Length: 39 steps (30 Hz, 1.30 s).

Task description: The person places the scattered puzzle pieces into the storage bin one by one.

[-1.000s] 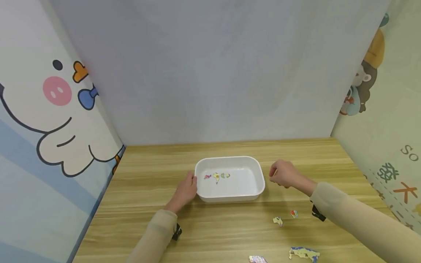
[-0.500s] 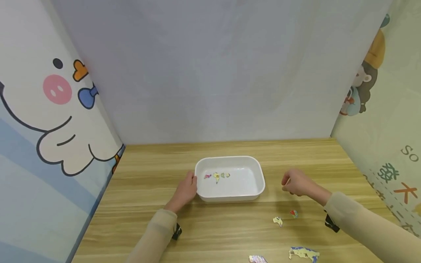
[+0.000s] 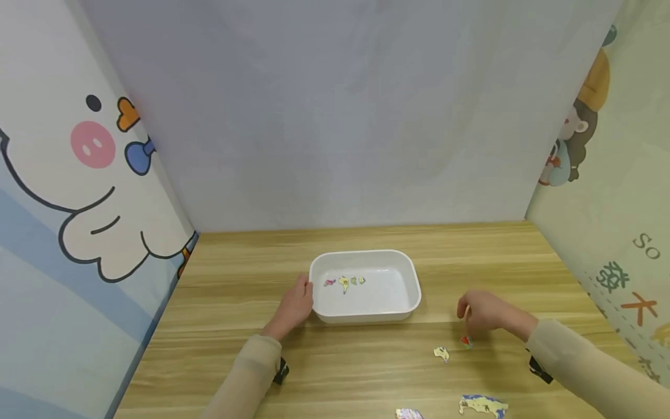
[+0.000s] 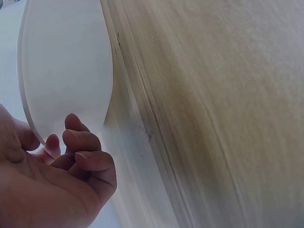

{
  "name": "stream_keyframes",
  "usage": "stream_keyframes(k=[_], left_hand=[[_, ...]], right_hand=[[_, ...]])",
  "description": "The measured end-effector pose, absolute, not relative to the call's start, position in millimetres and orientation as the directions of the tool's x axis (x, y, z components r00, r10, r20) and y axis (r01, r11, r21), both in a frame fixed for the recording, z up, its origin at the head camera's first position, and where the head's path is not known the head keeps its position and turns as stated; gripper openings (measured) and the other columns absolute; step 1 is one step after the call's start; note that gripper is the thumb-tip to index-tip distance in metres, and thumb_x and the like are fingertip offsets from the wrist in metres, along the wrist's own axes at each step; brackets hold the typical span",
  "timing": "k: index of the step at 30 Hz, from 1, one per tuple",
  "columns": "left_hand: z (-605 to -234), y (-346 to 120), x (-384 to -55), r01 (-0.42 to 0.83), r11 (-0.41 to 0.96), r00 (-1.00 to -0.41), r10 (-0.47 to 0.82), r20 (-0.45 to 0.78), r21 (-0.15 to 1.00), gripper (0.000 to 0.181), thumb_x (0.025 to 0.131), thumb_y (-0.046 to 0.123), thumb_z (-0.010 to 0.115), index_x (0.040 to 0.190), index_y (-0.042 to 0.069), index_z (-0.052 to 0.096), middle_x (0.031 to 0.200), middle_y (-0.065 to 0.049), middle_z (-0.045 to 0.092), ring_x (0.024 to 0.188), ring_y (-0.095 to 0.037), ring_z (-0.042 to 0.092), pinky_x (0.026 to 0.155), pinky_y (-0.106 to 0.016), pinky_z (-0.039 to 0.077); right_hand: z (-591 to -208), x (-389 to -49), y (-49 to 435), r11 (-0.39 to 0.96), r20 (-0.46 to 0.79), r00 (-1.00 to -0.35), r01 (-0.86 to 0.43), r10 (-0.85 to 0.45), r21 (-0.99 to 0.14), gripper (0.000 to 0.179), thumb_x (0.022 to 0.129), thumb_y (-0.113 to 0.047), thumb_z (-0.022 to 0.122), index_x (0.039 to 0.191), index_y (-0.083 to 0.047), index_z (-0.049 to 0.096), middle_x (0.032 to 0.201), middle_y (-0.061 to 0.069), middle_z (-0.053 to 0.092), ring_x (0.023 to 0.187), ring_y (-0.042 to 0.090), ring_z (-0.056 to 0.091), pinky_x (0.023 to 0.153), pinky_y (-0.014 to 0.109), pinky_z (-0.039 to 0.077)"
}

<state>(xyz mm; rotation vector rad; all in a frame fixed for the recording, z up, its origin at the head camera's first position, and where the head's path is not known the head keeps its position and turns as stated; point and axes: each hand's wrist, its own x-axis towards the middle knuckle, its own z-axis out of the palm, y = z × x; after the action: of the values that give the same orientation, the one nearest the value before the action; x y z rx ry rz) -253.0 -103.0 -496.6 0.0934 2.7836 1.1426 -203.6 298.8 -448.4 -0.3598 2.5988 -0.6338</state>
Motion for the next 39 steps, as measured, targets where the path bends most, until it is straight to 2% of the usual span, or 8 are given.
stream_keyframes(k=[6, 11, 19, 27, 39], left_hand=[[-495, -102, -251, 0.013, 0.707, -0.99, 0.11, -0.092, 0.707, 0.015, 0.101, 0.021, 0.033, 0.097, 0.009, 0.041, 0.072, -0.007, 0.047, 0.063, -0.021, 0.046, 0.053, -0.029, 0.037], [-495, -103, -253, -0.006, 0.701, -0.986, 0.117, -0.122, 0.714, 0.016, 0.102, 0.022, 0.031, 0.101, 0.009, 0.041, 0.074, -0.008, 0.047, 0.062, -0.02, 0.046, 0.052, -0.029, 0.038], [-494, -102, -260, 0.003, 0.706, -0.986, 0.119, -0.114, 0.708, 0.018, 0.102, 0.023, 0.03, 0.103, 0.009, 0.042, 0.077, -0.008, 0.049, 0.063, -0.02, 0.047, 0.053, -0.029, 0.038], [-495, -102, -257, -0.005, 0.708, -0.987, 0.109, -0.117, 0.706, 0.018, 0.102, 0.023, 0.031, 0.103, 0.009, 0.042, 0.076, -0.009, 0.049, 0.063, -0.02, 0.047, 0.053, -0.029, 0.039], [-496, -104, -254, -0.013, 0.709, -0.985, 0.111, -0.13, 0.706, 0.017, 0.102, 0.022, 0.031, 0.103, 0.009, 0.042, 0.076, -0.008, 0.049, 0.062, -0.02, 0.046, 0.053, -0.029, 0.039]], right_hand=[[-457, -192, 305, 0.864, -0.379, -0.834, -0.207, -0.401, -0.459, 0.038, 0.057, -0.005, 0.084, 0.087, -0.006, 0.06, 0.078, 0.005, 0.055, 0.07, 0.016, 0.048, 0.059, 0.03, 0.042], [-466, -189, 310, 0.841, -0.349, -0.821, -0.26, -0.451, -0.475, 0.043, 0.054, -0.006, 0.084, 0.087, -0.01, 0.058, 0.074, 0.002, 0.052, 0.065, 0.013, 0.043, 0.056, 0.026, 0.038], [-473, -194, 315, 0.81, -0.297, -0.827, -0.283, -0.477, -0.514, 0.037, 0.055, -0.007, 0.084, 0.082, -0.012, 0.059, 0.074, 0.001, 0.052, 0.065, 0.012, 0.043, 0.054, 0.024, 0.038], [-483, -194, 320, 0.764, -0.21, -0.817, -0.367, -0.537, -0.53, 0.027, 0.06, -0.006, 0.083, 0.075, -0.012, 0.06, 0.069, -0.003, 0.055, 0.062, 0.006, 0.046, 0.055, 0.021, 0.041], [-487, -194, 318, 0.764, -0.214, -0.822, -0.349, -0.527, -0.542, 0.028, 0.062, -0.016, 0.084, 0.074, -0.013, 0.059, 0.068, -0.005, 0.054, 0.061, 0.003, 0.046, 0.055, 0.021, 0.041]])
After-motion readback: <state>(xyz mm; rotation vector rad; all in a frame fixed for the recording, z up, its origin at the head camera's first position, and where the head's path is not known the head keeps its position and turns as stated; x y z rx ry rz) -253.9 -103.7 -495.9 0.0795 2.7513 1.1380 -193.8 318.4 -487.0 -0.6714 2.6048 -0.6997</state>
